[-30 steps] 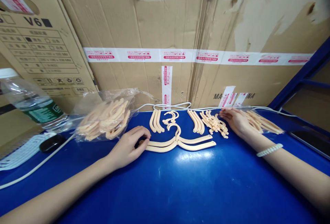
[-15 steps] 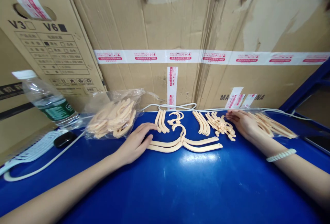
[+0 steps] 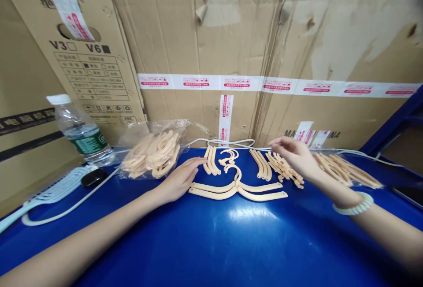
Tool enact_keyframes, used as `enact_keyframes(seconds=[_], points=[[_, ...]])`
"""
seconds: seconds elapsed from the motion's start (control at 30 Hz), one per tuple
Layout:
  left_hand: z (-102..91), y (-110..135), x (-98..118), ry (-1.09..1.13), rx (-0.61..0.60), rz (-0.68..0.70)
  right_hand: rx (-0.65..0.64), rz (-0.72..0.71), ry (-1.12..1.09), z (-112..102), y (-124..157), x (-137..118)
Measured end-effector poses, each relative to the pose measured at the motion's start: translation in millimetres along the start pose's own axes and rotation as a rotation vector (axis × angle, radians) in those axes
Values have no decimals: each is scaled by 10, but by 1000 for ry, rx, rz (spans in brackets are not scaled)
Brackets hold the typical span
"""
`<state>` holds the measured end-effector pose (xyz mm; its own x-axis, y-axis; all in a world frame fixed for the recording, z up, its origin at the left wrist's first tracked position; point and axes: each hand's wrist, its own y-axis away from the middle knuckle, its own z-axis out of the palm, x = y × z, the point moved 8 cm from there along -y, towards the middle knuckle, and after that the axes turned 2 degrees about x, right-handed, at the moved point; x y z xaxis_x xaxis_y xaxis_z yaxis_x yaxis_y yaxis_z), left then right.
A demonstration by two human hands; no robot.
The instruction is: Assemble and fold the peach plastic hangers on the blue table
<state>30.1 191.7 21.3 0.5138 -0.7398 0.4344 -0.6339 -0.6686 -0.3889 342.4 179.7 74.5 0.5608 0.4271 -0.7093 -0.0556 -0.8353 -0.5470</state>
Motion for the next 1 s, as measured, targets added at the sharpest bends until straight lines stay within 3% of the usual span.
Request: enact_keyframes(seconds=[0.1, 0.27, 0.53, 0.63, 0.73, 0.87, 0.93, 1.0], points=[[-6, 1, -41, -9, 14, -1, -220, -92, 92, 486, -85, -207], [-15, 6, -43, -13, 35, 32, -445, -241, 234, 1128, -249, -249], [-40, 6, -48, -21, 90, 54, -637, -378, 318, 1637, -293, -249], [-55, 8, -35, -22, 92, 50, -620, -386, 269, 1663, -314, -306], [-66, 10, -12, -14, 98, 47, -495, -363, 173, 1537, -383, -413], [-95, 13, 46, 18, 126, 53, -156, -234, -1, 1129, -395, -561], [-149, 15, 94, 38, 168, 48, -20, -146, -95, 923, -264, -617], [-231, 24, 176, 66, 225, 42, 37, -67, -175, 777, -44, -675]])
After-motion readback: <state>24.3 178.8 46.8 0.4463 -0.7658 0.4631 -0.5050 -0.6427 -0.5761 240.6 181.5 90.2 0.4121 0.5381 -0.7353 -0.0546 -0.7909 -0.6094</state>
